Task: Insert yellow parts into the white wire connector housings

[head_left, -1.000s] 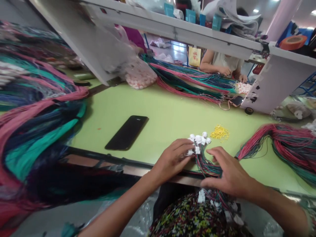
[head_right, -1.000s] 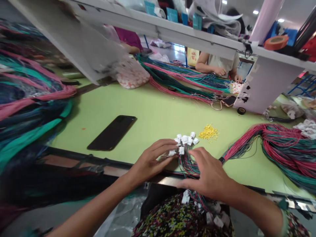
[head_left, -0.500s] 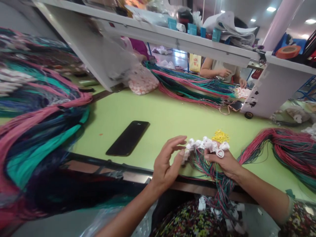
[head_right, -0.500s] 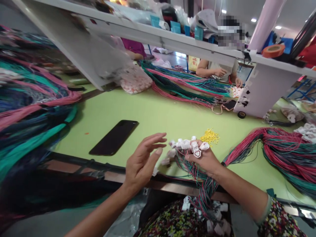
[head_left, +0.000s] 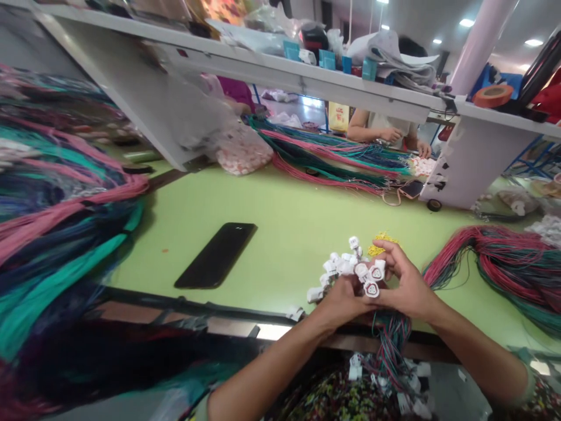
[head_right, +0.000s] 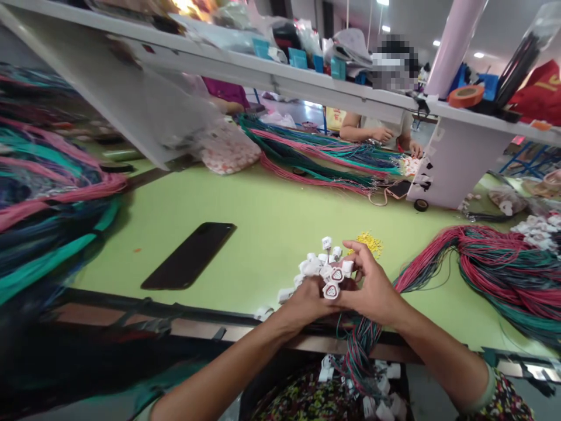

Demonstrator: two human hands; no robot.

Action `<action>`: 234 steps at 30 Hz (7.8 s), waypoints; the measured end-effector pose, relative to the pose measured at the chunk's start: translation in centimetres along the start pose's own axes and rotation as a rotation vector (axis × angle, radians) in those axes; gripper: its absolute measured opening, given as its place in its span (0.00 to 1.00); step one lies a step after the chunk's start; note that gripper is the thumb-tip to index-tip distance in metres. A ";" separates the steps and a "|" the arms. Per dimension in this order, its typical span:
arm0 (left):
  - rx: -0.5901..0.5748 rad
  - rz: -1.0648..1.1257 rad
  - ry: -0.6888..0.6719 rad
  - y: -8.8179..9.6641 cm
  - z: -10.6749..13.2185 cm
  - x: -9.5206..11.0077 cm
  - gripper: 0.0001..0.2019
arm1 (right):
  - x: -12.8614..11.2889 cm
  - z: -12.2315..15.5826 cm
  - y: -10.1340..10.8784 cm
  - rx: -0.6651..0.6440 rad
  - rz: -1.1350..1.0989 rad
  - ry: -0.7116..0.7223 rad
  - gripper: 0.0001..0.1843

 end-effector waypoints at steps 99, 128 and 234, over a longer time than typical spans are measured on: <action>0.216 -0.345 -0.561 0.4 1.8 -0.9 0.09 | -1.1 3.3 2.5 0.178 0.501 0.461 0.06; 0.113 -0.227 -0.391 0.1 0.8 -0.4 0.09 | 1.3 3.8 4.1 0.030 0.341 0.132 0.06; 0.225 0.289 -0.056 0.0 1.0 -2.0 0.12 | 3.8 2.0 3.1 0.304 0.210 0.317 0.05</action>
Point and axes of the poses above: each hand's wrist, its own z-axis away from the middle knuckle, its own y-axis out of the back of the hand, x = y × z, the point moved 5 cm from there along -z, towards the middle knuckle, and after that the axes turned 12 degrees about z, right-handed, at the moved point
